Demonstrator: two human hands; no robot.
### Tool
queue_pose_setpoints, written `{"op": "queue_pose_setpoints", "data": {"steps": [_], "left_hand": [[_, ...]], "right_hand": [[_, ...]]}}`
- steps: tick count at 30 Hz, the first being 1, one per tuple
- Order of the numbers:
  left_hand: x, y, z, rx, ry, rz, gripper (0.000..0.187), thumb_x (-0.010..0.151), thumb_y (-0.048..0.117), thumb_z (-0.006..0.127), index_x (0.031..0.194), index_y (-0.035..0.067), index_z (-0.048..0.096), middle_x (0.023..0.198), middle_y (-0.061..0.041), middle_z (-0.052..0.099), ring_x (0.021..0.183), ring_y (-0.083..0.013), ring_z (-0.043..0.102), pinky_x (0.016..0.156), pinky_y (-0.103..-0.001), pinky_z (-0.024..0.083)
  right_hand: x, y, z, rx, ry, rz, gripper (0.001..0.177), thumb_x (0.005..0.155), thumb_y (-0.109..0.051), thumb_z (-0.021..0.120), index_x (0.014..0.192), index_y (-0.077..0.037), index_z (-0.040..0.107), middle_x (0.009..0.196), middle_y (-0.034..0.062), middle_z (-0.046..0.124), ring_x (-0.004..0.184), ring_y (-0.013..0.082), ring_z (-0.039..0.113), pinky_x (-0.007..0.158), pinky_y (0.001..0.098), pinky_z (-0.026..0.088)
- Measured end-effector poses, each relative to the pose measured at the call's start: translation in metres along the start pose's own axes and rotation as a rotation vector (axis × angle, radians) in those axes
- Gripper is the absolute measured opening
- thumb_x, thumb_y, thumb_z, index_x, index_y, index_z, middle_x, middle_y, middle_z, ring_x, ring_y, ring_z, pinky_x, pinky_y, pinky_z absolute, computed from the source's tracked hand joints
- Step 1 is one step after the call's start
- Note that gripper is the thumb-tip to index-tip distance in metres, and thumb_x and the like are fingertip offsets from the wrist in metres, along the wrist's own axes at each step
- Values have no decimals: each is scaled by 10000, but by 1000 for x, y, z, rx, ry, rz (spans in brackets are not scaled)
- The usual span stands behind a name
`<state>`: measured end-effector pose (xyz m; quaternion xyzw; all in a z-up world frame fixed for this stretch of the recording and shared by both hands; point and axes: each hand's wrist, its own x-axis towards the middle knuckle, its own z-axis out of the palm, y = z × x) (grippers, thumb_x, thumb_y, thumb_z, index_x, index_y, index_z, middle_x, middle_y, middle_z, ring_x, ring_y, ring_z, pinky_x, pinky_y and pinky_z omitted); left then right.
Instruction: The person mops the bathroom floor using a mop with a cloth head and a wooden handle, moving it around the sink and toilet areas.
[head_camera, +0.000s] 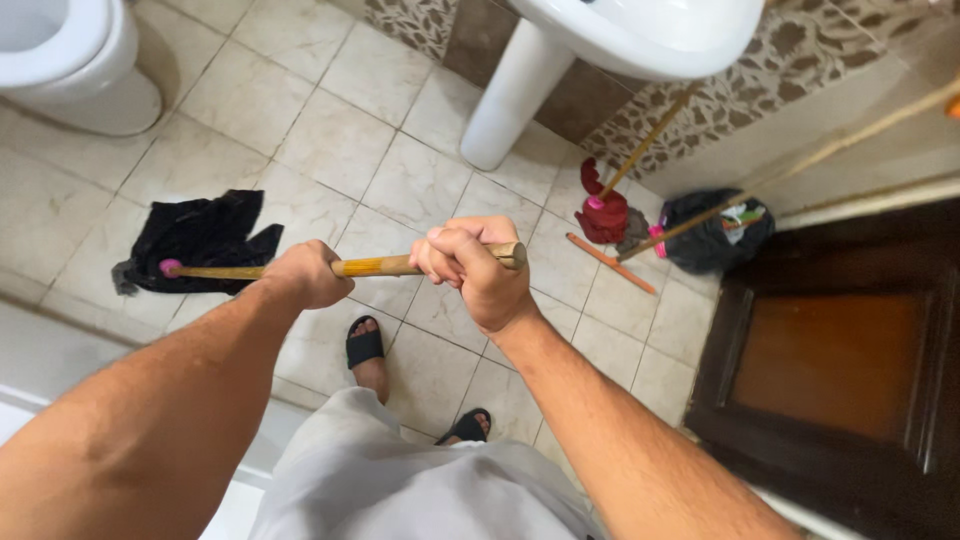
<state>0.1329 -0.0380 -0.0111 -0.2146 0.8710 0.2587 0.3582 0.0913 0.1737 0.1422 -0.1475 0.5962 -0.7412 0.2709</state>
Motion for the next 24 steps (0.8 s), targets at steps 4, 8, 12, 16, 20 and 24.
{"op": "queue_pose_setpoints", "data": {"steps": [4,8,12,16,20,24], "left_hand": [[-15,6,14,-31,35,17,371,808,337,710,1116,150,803,1120,-183,763,1080,-323,718,961,-404,569],[-36,42,38,-38,38,4,360,800,334,706,1111,183,808,1116,-159,760,1081,-315,715,970,-413,560],[-64,96,75,-88,15,-19,343,818,321,657,1074,156,814,1032,-166,814,997,-319,785,932,-418,603],[-84,157,121,-98,156,66,337,798,315,692,1090,191,808,1068,-172,755,1053,-344,709,976,-440,543],[-89,219,155,-135,182,83,317,831,352,674,1042,163,817,1033,-185,761,1037,-362,706,943,-456,551],[-92,271,177,-189,240,219,302,795,353,710,999,152,807,958,-204,748,954,-372,720,871,-450,568]], "right_hand": [[-7,-6,-10,0,-25,28,409,918,-138,539,530,-83,421,520,34,415,581,182,457,808,420,522],[-37,-21,-42,-4,-38,-1,423,927,-124,530,524,-89,408,514,36,421,571,181,459,800,423,529],[-86,-39,-88,-16,-44,-52,435,943,-103,521,525,-83,400,513,37,424,562,176,453,787,422,530],[-143,-62,-138,-49,-68,-88,423,950,-85,500,535,-58,426,529,36,434,581,179,473,782,412,532],[-184,-94,-184,-138,-95,-181,417,957,-77,506,546,-36,450,540,28,440,585,171,485,765,387,531],[-217,-128,-216,-211,-110,-251,369,943,-64,514,578,-13,478,569,38,478,609,164,497,729,357,516]]}}
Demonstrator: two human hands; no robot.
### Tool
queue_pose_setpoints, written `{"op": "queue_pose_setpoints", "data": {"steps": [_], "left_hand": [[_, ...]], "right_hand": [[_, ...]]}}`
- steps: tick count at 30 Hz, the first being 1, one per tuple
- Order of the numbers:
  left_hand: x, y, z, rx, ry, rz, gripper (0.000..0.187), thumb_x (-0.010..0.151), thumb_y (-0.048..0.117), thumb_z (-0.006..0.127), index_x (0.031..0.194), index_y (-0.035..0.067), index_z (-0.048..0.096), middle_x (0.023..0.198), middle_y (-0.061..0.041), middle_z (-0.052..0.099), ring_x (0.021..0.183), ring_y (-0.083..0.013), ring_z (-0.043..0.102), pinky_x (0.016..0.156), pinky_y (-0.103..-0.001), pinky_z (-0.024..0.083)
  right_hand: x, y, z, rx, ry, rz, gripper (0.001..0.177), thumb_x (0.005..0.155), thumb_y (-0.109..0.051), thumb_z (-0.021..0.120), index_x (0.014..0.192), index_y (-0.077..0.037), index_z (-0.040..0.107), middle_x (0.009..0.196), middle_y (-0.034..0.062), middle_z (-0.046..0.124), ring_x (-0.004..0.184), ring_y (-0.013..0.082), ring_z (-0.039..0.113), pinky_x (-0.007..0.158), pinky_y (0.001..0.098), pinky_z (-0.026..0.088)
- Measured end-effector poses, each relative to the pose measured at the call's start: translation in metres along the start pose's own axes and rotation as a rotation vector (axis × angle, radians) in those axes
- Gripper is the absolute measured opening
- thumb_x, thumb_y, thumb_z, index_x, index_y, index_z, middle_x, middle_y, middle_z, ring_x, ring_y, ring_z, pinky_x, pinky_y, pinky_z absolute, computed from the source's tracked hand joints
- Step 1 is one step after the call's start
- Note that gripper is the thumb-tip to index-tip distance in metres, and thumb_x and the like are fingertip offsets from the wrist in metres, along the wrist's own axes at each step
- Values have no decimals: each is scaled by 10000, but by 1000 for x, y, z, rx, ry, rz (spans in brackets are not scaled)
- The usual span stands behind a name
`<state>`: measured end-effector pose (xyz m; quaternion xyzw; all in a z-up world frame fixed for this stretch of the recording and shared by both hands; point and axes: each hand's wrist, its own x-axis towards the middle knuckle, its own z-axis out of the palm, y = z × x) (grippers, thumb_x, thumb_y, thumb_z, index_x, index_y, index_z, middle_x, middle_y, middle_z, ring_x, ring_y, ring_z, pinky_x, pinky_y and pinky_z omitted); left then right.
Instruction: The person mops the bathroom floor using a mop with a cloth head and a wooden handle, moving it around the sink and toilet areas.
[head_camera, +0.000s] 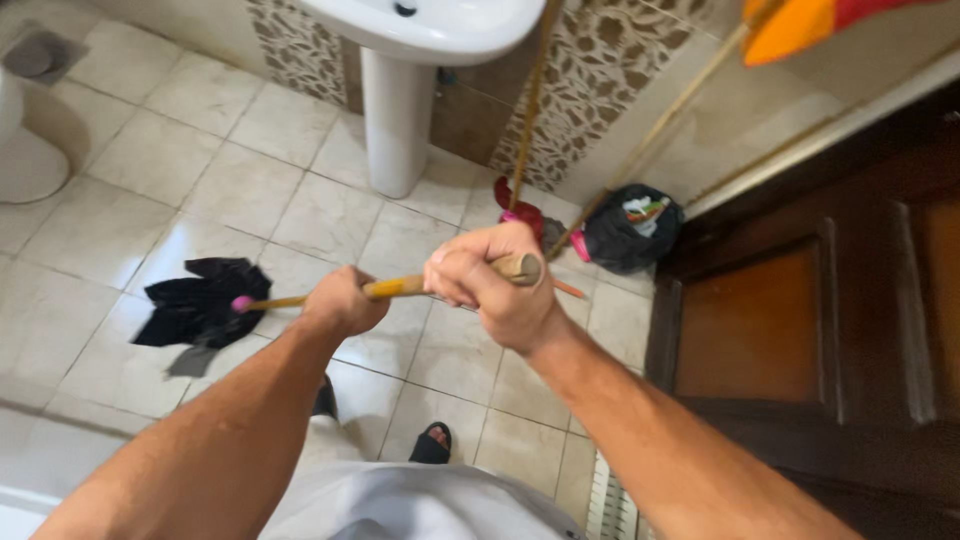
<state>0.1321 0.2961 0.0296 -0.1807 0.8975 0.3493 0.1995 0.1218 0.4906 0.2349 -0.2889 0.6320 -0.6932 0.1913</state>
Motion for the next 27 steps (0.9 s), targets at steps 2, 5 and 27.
{"op": "queue_pose_setpoints", "data": {"steps": [2,5,27], "left_hand": [[4,30,10,-27,12,74,299,794,359,706,966,138,811,911,-206,755,904,-374,733,833,-445,580],[2,69,22,-58,7,148,296,782,359,709,943,132,812,883,-196,757,879,-366,736,815,-437,579],[-12,-35,-21,171,-182,-35,336,845,342,660,1087,164,809,1062,-189,762,1045,-348,721,936,-413,573]], "right_hand": [[-7,-16,-17,-28,8,-39,370,948,-61,516,584,-13,473,577,38,480,612,158,488,699,341,492],[-20,-32,-33,-42,50,-64,401,967,-62,519,574,-25,443,569,28,453,596,148,459,641,325,445],[-8,42,37,170,145,121,437,958,-76,499,540,-50,375,538,26,394,576,163,384,737,374,462]]}}
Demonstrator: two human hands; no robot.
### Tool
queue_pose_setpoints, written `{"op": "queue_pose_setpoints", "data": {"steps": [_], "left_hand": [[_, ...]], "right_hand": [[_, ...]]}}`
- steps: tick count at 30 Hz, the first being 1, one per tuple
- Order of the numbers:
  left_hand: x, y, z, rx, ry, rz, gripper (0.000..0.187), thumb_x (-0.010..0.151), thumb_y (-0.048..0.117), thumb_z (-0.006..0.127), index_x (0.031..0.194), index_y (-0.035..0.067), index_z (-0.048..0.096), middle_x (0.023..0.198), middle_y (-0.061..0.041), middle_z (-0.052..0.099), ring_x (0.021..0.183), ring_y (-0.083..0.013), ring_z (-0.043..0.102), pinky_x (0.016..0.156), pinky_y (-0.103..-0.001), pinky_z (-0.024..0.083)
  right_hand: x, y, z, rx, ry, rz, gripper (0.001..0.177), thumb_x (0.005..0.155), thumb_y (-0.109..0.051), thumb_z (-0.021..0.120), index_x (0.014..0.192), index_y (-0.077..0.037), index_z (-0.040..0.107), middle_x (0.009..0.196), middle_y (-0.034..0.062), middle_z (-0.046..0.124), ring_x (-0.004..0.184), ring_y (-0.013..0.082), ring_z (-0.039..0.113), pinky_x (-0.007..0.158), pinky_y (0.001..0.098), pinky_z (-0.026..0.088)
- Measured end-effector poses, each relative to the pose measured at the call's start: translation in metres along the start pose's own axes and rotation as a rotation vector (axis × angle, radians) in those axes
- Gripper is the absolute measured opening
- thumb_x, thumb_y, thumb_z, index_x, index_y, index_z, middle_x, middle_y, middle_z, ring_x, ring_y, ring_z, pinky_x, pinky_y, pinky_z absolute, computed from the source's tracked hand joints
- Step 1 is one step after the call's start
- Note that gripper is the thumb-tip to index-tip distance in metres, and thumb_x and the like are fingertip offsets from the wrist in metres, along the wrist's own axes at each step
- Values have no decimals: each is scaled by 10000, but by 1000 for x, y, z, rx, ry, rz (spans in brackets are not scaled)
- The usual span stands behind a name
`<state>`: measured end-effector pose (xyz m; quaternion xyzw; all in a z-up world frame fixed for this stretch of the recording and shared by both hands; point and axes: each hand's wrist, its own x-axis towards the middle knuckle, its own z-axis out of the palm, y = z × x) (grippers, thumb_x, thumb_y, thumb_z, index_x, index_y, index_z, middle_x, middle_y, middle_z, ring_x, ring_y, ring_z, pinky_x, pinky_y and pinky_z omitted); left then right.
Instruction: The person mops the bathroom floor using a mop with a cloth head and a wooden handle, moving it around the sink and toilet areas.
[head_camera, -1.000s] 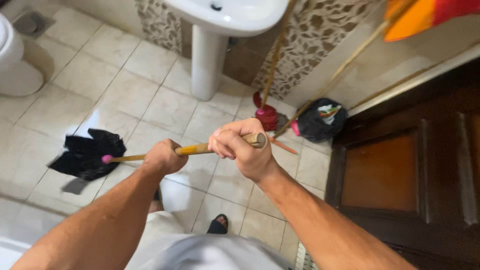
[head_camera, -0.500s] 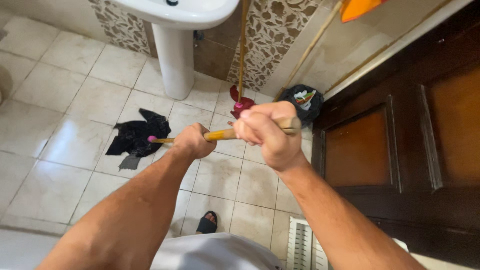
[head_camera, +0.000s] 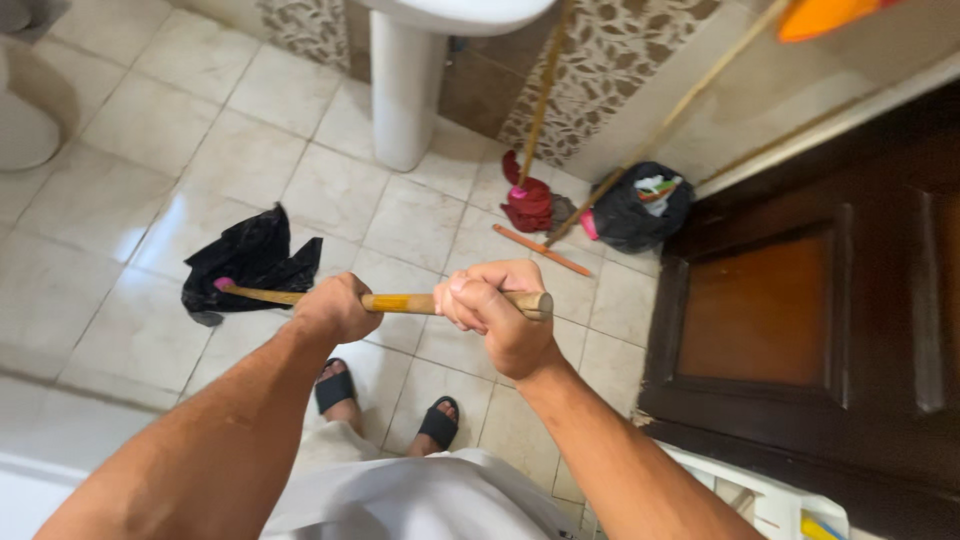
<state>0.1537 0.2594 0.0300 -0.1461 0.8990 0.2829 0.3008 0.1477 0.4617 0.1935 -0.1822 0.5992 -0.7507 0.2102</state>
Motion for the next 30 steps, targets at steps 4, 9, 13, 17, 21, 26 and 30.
{"op": "queue_pose_setpoints", "data": {"steps": [4,9,13,17,21,26,30], "left_hand": [[-3,-49,-19,-60,-1,-98,321,831,313,667,1075,150,796,1065,-194,751,1039,-356,719,930,-426,574],[-13,-111,-33,-103,31,-178,321,827,322,667,1057,151,810,1054,-207,759,1044,-360,720,941,-424,569],[-25,-141,-37,-70,-3,-233,332,816,346,684,1059,166,822,1074,-175,761,1063,-342,717,951,-426,565],[-29,-142,-34,-90,-6,-228,334,802,326,685,1077,183,811,1067,-176,764,1050,-345,720,945,-428,568],[-28,-115,-29,-45,-24,-200,334,808,318,679,1064,150,813,1065,-188,763,1048,-343,721,941,-429,571],[-45,-51,-5,-103,-54,-222,330,832,308,627,1050,141,810,1031,-178,800,1000,-340,768,925,-424,591],[-51,13,31,-97,19,-155,328,837,319,629,1039,142,816,1034,-185,779,998,-348,745,923,-433,577]], "right_hand": [[32,20,34,13,-30,67,432,945,-92,500,528,-44,397,519,29,391,570,173,399,753,389,481],[65,42,78,34,-99,129,427,931,-113,521,525,-57,405,514,26,385,570,174,408,788,397,505],[76,58,102,57,-115,192,421,924,-120,531,526,-71,404,513,23,387,576,175,427,794,407,512],[73,61,101,63,-101,189,417,935,-124,522,539,-85,399,520,25,398,568,168,425,788,419,517],[62,46,79,62,-88,142,425,953,-116,498,541,-85,399,519,33,409,556,170,428,778,425,518],[25,21,30,58,-88,68,432,965,-95,477,543,-82,384,518,43,415,544,172,430,766,432,527],[-15,-6,-24,21,-101,-3,436,966,-90,472,541,-78,374,519,44,417,548,179,447,757,428,530]]}}
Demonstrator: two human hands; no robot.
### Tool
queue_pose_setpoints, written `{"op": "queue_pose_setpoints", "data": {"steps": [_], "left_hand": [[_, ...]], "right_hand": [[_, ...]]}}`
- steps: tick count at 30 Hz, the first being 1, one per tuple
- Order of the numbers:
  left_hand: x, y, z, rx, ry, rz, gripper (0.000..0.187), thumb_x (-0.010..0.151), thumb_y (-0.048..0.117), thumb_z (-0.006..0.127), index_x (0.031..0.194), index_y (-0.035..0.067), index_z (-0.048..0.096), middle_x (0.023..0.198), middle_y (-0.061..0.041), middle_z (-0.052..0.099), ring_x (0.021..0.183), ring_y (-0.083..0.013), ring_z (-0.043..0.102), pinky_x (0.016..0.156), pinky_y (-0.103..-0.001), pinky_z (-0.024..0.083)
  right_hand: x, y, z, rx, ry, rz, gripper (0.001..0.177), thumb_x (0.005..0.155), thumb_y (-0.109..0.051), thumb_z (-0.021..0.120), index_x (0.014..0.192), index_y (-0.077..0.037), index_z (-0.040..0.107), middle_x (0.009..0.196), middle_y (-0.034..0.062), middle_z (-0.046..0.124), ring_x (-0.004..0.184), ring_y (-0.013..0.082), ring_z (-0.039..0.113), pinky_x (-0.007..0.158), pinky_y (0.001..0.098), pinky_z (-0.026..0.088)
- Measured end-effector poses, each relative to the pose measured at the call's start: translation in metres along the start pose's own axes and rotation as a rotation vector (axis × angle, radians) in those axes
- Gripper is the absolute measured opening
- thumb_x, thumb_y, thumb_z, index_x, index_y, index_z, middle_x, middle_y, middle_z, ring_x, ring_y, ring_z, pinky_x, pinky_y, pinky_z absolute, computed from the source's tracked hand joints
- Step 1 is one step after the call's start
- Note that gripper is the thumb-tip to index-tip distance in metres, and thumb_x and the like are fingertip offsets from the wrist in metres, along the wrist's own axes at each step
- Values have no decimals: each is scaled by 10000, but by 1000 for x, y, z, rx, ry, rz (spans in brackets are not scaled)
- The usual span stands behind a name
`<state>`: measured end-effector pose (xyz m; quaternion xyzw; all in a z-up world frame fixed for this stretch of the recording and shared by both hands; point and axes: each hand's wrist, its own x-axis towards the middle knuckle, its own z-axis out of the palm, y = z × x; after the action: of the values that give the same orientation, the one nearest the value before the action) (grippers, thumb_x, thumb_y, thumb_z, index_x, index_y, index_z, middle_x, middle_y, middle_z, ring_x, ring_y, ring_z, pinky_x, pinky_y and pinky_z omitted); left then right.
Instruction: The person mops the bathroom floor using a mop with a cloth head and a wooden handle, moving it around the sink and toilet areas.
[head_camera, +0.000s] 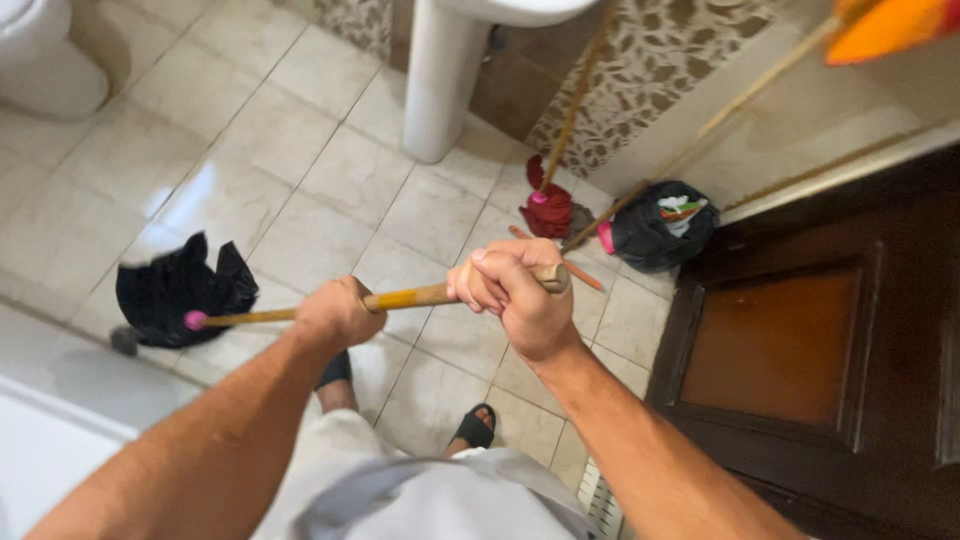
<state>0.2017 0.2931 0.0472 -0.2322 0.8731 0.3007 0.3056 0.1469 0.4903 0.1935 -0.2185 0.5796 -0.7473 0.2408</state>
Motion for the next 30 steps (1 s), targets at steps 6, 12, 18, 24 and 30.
{"op": "queue_pose_setpoints", "data": {"steps": [6,12,18,24,30], "left_hand": [[-10,104,60,-14,90,114,336,848,381,642,1049,176,817,1014,-173,759,992,-359,720,913,-445,574],[-10,206,106,-40,63,267,345,796,382,718,1018,133,810,990,-200,763,980,-347,733,901,-419,575],[-4,286,141,-33,2,491,332,725,327,762,962,99,801,930,-187,767,930,-315,749,875,-393,581],[-9,304,139,95,-81,524,306,769,332,717,964,117,816,941,-183,768,935,-329,740,879,-397,574],[7,256,121,118,-63,457,319,764,332,724,994,125,802,957,-177,759,963,-316,735,880,-392,576]], "right_hand": [[-64,-53,-84,-67,-9,-79,439,983,-94,480,553,-60,395,533,45,424,565,177,448,753,411,512],[-120,-107,-146,-146,70,-152,431,995,-97,509,575,-27,438,557,54,455,584,179,461,713,390,491],[-160,-143,-177,-251,222,-226,461,1018,-109,504,572,-34,418,558,38,436,567,166,442,686,364,486],[-167,-143,-182,-283,271,-238,453,1005,-107,500,567,-36,407,555,37,437,557,150,431,653,342,464],[-150,-106,-164,-230,288,-164,422,979,-102,512,571,-23,437,557,34,444,587,152,470,634,326,448]]}}
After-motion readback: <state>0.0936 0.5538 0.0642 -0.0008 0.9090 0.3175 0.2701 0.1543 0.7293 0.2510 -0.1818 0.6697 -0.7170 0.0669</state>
